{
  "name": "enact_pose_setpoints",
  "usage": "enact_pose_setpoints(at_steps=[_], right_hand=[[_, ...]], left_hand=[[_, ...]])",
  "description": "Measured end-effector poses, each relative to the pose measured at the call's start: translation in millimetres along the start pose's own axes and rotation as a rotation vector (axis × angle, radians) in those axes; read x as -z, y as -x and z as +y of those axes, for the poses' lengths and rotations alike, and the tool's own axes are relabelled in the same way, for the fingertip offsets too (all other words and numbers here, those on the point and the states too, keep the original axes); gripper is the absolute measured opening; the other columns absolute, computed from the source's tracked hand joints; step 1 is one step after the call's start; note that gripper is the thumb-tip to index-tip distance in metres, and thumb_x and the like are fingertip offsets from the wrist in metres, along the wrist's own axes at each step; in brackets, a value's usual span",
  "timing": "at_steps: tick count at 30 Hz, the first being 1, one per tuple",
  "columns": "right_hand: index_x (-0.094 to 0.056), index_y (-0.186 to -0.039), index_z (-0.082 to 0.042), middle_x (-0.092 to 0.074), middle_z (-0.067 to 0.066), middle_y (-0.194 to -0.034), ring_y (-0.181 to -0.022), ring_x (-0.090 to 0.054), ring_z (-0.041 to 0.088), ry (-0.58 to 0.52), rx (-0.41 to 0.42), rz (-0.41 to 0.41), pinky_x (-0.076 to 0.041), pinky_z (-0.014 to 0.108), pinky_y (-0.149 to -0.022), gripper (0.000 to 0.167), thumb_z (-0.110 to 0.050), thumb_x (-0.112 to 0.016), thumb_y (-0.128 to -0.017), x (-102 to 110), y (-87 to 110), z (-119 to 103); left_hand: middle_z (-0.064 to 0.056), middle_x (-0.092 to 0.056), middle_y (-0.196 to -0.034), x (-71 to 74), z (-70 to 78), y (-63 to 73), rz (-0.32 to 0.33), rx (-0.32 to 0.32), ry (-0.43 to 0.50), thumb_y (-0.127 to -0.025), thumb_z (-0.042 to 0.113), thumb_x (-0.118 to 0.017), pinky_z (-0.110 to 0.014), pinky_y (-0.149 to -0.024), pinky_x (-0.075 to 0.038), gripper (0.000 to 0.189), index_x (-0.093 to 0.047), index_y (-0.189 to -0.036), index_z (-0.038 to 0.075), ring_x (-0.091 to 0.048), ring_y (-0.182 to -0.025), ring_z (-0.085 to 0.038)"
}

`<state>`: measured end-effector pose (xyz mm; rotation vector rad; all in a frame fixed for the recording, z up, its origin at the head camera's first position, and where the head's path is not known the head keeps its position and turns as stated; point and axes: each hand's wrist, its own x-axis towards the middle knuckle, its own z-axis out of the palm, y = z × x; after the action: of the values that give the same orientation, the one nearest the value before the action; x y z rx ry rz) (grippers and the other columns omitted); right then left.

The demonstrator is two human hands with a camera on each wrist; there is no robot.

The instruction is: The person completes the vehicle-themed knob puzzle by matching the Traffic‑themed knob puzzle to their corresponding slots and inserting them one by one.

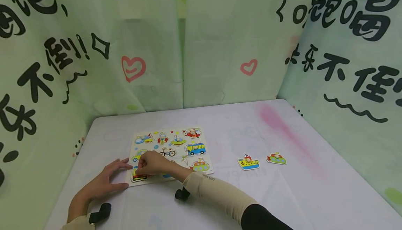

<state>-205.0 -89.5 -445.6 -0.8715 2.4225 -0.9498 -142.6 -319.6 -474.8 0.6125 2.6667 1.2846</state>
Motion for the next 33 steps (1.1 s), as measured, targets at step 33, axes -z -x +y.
enact_pose_setpoints(at_steps=[33], right_hand=[[-0.066,-0.076,-0.014,-0.056,-0.01,-0.061,-0.051,-0.05,0.001,0.022,-0.001,0.005,-0.038,0.014,-0.05,0.021,-0.02,-0.074,-0.094,-5.4,-2.7,-6.1]], left_hand=[[-0.026,-0.044,-0.153,1.7,3.7,2.2,0.019,0.002,-0.027,-0.082,0.022,-0.085,-0.08,-0.107,-0.019,0.051,-0.062,-0.128,0.013,-0.021,-0.144,-0.058]])
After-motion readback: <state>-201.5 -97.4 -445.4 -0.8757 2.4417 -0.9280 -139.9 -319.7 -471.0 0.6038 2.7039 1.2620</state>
